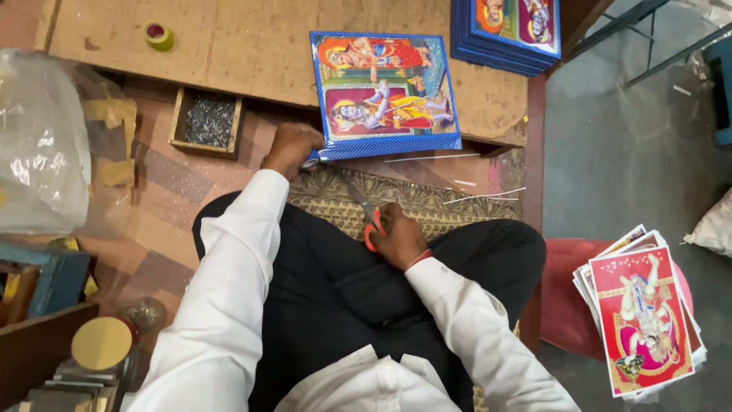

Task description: The person assembles religious pictures by applying blue decorative tape to the edges of a cardboard backing, placing a printed image on top, and covering it with a clear plastic sheet. They use scissors to trim the plastic and tape, then stack the finished units.

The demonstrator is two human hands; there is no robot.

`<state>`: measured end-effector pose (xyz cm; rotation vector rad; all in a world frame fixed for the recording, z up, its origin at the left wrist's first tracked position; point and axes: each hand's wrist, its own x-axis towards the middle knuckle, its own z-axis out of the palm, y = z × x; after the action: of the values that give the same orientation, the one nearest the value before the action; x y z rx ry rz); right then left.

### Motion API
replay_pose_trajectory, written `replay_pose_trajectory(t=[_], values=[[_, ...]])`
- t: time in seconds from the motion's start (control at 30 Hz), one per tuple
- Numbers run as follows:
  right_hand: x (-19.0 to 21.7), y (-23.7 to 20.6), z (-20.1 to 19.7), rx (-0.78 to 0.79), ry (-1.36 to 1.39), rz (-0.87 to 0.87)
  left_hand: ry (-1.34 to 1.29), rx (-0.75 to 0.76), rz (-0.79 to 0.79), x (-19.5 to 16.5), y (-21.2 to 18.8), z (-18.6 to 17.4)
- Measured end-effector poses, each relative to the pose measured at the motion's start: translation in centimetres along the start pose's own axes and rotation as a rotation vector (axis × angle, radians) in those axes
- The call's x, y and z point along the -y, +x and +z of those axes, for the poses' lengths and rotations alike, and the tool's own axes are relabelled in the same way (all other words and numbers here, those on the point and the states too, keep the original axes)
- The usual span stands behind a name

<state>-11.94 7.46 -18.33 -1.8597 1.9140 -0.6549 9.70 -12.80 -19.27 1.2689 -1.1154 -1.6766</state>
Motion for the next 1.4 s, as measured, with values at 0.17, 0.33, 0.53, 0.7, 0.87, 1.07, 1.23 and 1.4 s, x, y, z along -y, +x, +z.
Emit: replay_pose_trajectory(t=[0.17, 0.33, 0.53, 0.7, 0.87, 1.07, 1.23, 1.4], values=[[1.8, -2.4, -0.6, 0.457, 1.049, 0.748, 0.05, -0.009, 0.035, 0.6, 0.3, -0.1], [5.9, -3.5, 0.0, 0.464, 1.183, 0.656, 0.097, -0.139, 0.013, 0.6, -0.4, -0.2], [7.3, 0.0, 1.1, 0.436, 1.264, 0.518, 0.122, -0.207, -0.034, 0.3, -0.6, -0.1], [7.2, 1.6, 2.2, 0.411, 1.312, 0.453, 0.142, -0.208, -0.038, -0.1, -0.8, 0.0], [7.1, 1.6, 2.9, 0.349, 1.306, 0.448, 0.114, -0.222, -0.079, -0.5, -1.0, 0.0], [7.3, 1.2, 3.4, 0.299, 1.249, 0.466, 0.076, -0.206, -0.051, 0.3, -0.5, 0.1], [8.1, 1.3, 3.2, 0.295, 1.163, 0.488, 0.056, -0.23, -0.052, -0.1, -0.1, -0.2], [7.1, 0.8, 1.7, 0.353, 0.973, 0.467, 0.294, -0.469, -0.006, -2.0, 0.7, -1.7]])
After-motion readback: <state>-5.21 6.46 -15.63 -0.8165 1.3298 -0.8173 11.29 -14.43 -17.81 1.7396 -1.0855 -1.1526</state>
